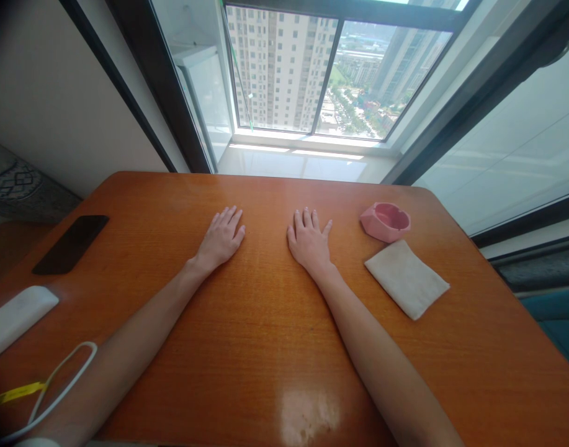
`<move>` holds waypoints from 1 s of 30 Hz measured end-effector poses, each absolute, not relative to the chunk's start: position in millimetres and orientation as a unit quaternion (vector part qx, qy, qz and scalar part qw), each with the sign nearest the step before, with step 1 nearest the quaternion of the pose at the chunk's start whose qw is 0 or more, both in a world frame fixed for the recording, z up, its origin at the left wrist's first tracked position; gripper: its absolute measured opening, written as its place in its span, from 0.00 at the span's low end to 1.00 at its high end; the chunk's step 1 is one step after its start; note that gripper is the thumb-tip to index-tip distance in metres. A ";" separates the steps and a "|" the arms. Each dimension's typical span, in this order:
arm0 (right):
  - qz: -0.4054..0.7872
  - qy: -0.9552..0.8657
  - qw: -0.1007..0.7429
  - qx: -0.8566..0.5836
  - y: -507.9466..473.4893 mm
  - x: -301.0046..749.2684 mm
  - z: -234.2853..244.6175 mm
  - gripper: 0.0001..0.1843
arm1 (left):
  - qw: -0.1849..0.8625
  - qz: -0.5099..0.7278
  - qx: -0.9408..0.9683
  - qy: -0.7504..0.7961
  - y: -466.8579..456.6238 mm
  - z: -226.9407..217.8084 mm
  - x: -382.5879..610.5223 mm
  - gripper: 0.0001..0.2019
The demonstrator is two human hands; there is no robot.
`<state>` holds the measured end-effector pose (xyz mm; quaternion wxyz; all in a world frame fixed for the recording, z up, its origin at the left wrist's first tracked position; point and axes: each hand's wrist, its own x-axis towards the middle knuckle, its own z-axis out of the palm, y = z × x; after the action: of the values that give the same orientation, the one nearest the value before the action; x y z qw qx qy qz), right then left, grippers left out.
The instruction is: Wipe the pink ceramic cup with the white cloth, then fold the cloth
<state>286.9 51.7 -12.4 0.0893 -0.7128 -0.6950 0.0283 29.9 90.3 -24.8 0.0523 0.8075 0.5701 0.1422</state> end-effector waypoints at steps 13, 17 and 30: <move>0.022 -0.694 0.070 -0.717 50.0 284.8 -7.3 0.36 | 0.055 0.136 0.806 0.574 89.4 -22.7 30.5 0.32; 0.017 -0.694 0.062 -0.718 49.6 284.3 -6.7 0.36 | 0.055 0.136 0.806 0.574 89.2 -22.3 30.6 0.32; 0.030 -0.694 0.100 -0.712 52.0 287.1 -11.2 0.36 | 0.043 0.135 0.805 0.576 90.3 -25.0 30.1 0.31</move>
<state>287.1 52.0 -11.2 0.0998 -0.7125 -0.6939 0.0302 30.1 90.3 -25.0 0.0433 0.8054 0.5756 0.1348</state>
